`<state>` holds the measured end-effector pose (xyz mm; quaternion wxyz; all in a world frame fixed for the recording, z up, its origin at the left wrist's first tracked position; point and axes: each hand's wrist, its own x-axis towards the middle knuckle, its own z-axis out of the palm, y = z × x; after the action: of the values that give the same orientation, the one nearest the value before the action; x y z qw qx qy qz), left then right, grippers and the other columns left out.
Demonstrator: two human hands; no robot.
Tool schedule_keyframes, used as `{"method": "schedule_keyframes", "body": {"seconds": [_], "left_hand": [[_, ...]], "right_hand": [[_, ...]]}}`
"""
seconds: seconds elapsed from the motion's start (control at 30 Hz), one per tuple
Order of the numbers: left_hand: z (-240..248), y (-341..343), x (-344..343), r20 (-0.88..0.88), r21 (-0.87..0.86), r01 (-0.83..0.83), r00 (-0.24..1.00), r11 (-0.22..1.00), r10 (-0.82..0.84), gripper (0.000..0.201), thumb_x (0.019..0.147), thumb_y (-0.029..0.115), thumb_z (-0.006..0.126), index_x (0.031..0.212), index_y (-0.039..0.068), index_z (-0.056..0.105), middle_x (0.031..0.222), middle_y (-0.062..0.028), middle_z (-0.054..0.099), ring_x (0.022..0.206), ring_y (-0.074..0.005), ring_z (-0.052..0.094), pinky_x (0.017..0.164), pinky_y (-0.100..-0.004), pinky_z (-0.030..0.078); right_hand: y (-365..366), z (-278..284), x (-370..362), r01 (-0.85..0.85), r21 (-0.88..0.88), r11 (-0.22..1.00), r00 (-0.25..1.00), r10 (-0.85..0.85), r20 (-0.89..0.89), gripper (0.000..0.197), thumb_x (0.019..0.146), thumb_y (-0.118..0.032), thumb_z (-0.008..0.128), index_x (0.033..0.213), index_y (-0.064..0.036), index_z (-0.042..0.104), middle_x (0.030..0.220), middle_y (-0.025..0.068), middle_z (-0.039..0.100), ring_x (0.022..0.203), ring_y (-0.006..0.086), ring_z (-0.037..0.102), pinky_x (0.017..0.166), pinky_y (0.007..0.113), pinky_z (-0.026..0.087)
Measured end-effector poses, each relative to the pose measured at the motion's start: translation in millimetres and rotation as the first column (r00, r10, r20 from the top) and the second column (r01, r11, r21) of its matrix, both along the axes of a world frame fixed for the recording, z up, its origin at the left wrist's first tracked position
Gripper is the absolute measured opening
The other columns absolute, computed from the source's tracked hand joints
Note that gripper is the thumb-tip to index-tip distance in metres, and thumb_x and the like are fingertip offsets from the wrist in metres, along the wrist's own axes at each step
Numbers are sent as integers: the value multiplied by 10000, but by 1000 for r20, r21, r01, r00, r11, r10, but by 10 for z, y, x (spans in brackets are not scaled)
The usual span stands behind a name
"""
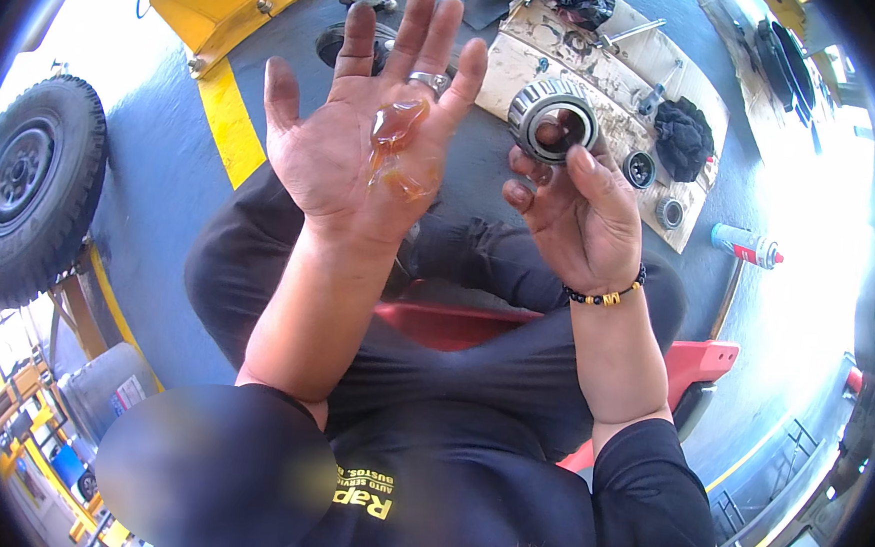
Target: The person scoops grease from a bucket using a red cup and applies it by hand to a metal bearing. They rotate the bearing to spread the grease evenly across the surface.
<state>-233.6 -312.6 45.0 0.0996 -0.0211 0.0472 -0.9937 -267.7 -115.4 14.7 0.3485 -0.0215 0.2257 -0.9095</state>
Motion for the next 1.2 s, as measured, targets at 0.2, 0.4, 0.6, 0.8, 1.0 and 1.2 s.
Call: {"method": "schedule_keyframes", "body": {"seconds": [0.2, 0.4, 0.6, 0.8, 1.0, 1.2], "left_hand": [[76, 51, -10, 98, -65, -34, 994, 997, 40, 597, 1000, 603, 409, 1229, 69, 546, 1414, -224, 463, 1404, -376, 392, 1123, -619, 355], [148, 91, -12, 157, -103, -63, 984, 993, 79, 596, 983, 609, 457, 1173, 67, 617, 1372, -215, 521, 1368, -366, 441, 1090, -628, 410], [218, 97, 3, 206, -67, -47, 977, 997, 60, 601, 987, 615, 438, 1188, 76, 609, 1361, -204, 533, 1359, -354, 455, 1091, -624, 416], [169, 127, -4, 141, -141, -45, 988, 989, 65, 606, 992, 620, 424, 1185, 77, 611, 1338, -199, 553, 1344, -346, 476, 1079, -607, 436], [143, 138, -13, 124, -159, -36, 991, 987, 56, 613, 993, 623, 418, 1184, 78, 624, 1335, -203, 561, 1348, -348, 475, 1080, -600, 437], [143, 156, 3, 117, -182, -27, 992, 983, 49, 624, 994, 628, 402, 1195, 81, 624, 1348, -194, 553, 1358, -335, 469, 1091, -594, 432]], "right_hand": [[-66, -29, 56, -1, -18, 1000, 994, -1, -111, 224, 1007, -182, 639, 1190, -52, 641, 1197, 78, 668, 1024, 244, 699, 825, 333, 551], [-50, 1, 71, 44, 44, 998, 954, -29, -299, 224, 1000, -186, 653, 1164, -34, 654, 1280, 154, 629, 1055, 282, 704, 873, 329, 566], [-40, 137, 107, 34, 68, 997, 913, -3, -408, 301, 977, -221, 687, 1197, -17, 656, 1330, 257, 591, 1075, 321, 703, 867, 333, 573], [24, 204, 147, -58, 30, 998, 925, 65, -374, 341, 996, -257, 657, 1233, -12, 640, 1331, 297, 570, 1075, 340, 702, 873, 330, 567], [-2, 141, 137, -176, -245, 953, 949, 99, -299, 346, 1021, -333, 608, 1176, -24, 629, 1344, 358, 511, 1074, 369, 697, 922, 414, 578], [9, 83, 115, -226, -336, 914, 944, 120, -308, 355, 1032, -393, 573, 1153, -65, 633, 1334, 382, 492, 1036, 383, 709, 928, 446, 583]]}}
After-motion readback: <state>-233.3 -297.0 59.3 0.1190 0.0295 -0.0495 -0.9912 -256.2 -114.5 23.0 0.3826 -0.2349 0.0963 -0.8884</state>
